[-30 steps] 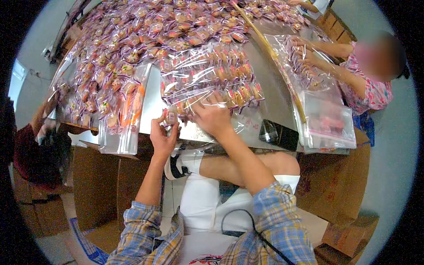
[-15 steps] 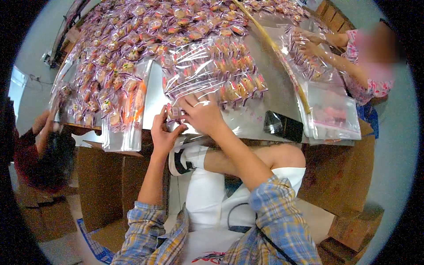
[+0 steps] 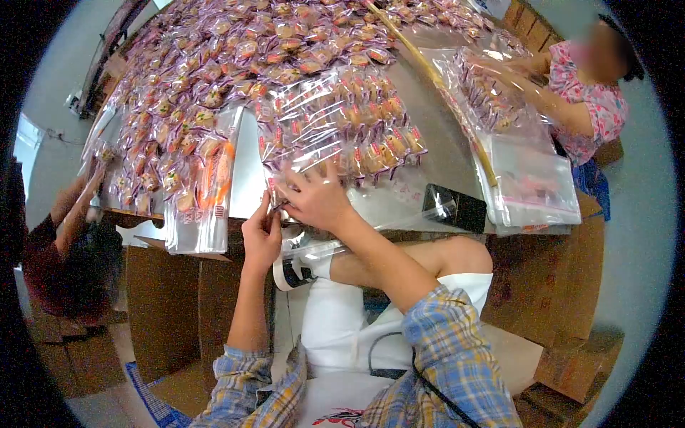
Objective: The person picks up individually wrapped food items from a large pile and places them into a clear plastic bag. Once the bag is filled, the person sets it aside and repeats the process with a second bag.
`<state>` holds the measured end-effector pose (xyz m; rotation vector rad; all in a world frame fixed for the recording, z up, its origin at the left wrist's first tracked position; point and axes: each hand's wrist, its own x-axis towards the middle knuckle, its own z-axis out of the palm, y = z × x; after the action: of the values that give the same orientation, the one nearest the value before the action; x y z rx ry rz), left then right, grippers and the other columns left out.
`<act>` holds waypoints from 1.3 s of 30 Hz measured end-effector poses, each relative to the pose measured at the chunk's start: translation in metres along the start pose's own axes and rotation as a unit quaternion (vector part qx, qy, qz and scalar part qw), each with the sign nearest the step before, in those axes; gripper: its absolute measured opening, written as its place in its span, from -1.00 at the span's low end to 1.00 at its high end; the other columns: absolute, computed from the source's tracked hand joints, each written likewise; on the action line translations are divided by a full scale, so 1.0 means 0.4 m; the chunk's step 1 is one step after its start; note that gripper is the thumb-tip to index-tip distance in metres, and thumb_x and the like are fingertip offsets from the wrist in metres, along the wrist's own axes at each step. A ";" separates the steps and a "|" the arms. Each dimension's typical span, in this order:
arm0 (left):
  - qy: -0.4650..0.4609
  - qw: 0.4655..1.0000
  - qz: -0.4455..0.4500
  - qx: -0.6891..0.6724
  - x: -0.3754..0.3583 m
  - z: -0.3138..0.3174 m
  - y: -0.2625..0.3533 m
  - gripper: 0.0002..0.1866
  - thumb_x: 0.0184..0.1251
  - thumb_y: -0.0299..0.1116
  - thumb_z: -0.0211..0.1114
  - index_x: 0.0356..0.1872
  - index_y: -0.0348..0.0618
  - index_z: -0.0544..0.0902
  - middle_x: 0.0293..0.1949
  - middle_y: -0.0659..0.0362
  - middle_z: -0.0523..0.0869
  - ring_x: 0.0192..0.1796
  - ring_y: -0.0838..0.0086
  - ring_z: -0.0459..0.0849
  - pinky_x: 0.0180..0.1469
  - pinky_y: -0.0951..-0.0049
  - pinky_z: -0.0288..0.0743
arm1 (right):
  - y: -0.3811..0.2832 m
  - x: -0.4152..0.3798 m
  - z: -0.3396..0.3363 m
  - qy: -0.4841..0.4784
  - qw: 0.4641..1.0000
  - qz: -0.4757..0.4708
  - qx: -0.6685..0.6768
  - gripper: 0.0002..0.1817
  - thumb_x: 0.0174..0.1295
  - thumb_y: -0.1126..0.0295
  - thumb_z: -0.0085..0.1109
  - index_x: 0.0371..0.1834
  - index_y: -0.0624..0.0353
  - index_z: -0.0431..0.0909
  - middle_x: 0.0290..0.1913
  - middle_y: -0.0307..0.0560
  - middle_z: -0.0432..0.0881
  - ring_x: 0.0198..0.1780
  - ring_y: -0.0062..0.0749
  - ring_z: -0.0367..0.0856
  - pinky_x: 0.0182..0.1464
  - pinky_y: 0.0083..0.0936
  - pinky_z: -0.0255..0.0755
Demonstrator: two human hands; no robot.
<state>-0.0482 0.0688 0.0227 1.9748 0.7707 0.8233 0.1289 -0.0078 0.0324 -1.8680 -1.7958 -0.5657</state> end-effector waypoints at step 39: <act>0.029 0.888 0.327 0.320 0.104 0.199 0.140 -0.47 0.35 -0.39 0.37 0.33 -0.32 0.60 0.33 -0.03 0.67 0.42 0.07 0.59 0.51 -0.02 0.38 | 0.305 -0.104 -0.232 -0.110 0.993 0.029 -0.011 -0.27 0.18 0.06 0.52 0.42 0.03 0.55 0.48 0.02 0.57 0.54 -0.02 0.43 0.58 0.10 0.17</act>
<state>0.0501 0.0383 0.0478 2.9003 0.4166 1.1084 0.2518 -0.0993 0.0739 -2.0596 -1.8691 -0.3731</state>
